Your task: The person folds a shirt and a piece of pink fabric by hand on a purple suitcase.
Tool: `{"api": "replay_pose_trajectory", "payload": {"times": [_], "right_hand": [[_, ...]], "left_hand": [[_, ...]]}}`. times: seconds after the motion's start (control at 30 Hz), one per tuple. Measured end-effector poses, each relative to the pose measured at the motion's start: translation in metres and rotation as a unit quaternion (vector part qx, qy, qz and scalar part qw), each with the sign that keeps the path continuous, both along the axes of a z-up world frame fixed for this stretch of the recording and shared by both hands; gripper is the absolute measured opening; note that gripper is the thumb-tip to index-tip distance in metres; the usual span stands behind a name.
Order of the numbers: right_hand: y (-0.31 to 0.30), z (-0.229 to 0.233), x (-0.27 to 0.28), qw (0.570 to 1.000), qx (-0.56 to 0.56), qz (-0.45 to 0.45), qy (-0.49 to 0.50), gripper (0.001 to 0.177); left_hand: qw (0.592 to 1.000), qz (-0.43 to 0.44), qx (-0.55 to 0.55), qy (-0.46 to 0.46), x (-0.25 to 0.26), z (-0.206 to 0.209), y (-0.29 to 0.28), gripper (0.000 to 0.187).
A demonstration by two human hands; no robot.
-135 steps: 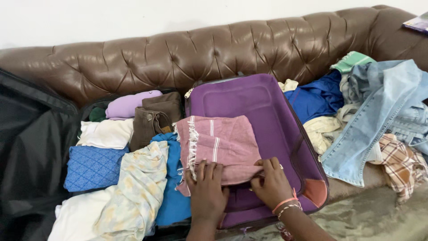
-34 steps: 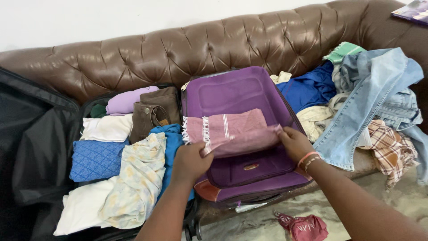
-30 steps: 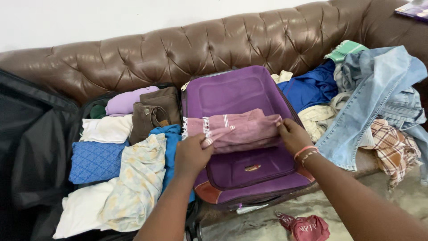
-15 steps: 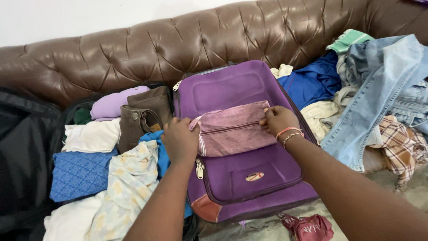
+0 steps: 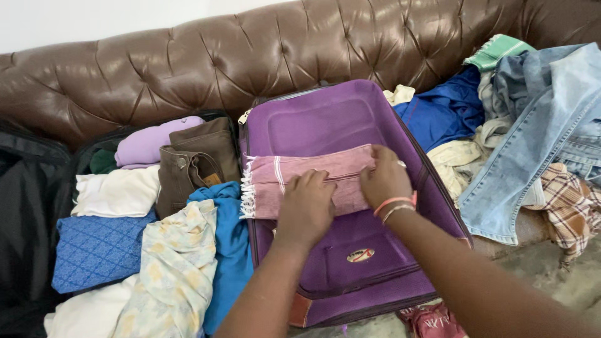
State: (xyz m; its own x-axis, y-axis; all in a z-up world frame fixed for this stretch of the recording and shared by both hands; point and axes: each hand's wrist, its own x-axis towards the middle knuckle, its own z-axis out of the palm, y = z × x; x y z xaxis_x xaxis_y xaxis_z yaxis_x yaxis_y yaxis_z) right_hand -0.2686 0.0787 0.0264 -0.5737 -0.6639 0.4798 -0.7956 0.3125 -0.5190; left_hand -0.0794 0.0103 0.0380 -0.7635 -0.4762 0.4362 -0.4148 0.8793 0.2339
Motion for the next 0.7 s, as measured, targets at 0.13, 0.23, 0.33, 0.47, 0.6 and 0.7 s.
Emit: {"api": "replay_pose_trajectory", "payload": {"times": [0.13,0.23,0.33,0.47,0.6,0.7], "right_hand": [[-0.007,-0.019,0.025,0.974,0.161,0.117,0.107,0.056],[-0.006,-0.038,0.043,0.947,0.153,0.174,0.220,0.055],[0.005,-0.048,0.045,0.945,0.198,0.171,0.198,0.060],[0.015,-0.043,0.041,0.938,0.240,0.133,0.210,0.067],[0.014,-0.035,0.041,0.931,0.298,0.097,0.188,0.070],[0.019,-0.034,0.029,0.937,0.295,0.063,0.178,0.074]], "left_hand": [[0.997,0.026,-0.064,-0.034,-0.012,-0.040,-0.003,0.045],[0.992,0.080,-0.032,-0.096,-0.003,-0.045,-0.005,0.054],[0.983,0.113,-0.005,-0.144,0.015,-0.029,-0.005,0.066],[0.968,0.171,0.018,-0.185,0.039,-0.002,-0.014,0.074],[0.966,0.225,0.048,-0.119,0.064,0.007,-0.020,0.077],[0.960,0.261,0.071,-0.076,0.068,0.005,-0.018,0.076]]}}
